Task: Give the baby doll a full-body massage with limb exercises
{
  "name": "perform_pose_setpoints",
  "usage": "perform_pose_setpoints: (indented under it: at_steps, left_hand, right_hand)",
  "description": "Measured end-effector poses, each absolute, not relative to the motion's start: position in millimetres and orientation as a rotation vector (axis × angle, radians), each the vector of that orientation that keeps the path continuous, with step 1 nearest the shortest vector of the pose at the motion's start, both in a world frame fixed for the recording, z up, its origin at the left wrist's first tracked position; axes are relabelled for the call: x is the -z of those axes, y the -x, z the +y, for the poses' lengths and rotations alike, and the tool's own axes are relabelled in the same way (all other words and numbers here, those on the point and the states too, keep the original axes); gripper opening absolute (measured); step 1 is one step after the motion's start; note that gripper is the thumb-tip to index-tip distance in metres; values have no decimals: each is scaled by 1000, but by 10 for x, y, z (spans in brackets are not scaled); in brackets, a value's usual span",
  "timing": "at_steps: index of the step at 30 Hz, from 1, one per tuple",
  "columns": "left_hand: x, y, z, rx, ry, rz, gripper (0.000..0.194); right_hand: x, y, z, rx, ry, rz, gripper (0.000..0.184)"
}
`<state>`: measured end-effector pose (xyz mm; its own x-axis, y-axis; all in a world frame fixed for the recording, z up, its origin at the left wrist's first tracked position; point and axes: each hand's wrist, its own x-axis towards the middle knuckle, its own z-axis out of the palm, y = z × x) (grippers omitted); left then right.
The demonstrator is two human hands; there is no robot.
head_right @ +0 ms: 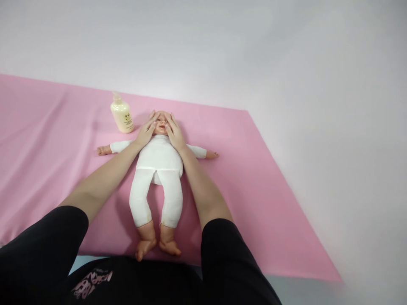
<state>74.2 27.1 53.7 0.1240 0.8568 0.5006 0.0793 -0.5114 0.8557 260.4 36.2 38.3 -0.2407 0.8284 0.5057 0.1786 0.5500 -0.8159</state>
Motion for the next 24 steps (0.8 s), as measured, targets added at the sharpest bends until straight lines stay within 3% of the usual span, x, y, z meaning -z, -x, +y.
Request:
perform_pose_setpoints:
  at_steps: [5,10,13,17,21,24]
  left_hand:
    - [-697,-726,241,-1403,-2019,1038,47]
    - [-1236,-474,184,-1442,-2373,1540,47]
    - [-1470,-213,183,-1557,-2246,1817,48]
    - [-1575,21,215,-1298,-2036,2037,41]
    - [-1649,-254,156,-1312,-2221,1944,45]
    - [-1581,-801,-39,-1142,-2479,1520,50]
  right_hand:
    - [-547,-2632,280,-550,913,-1879,57]
    - [-871,-2577,11,-275,1042,-2077,52]
    - [-997,-2482,-213,-231,998,-2168,49]
    - [-988,-2356,-568,-313,991,-2365,46]
    - [-919,-2267,-981,-392,1086,-2541,49]
    - [-882,-2206,-1228,-381,1098,-2636,47]
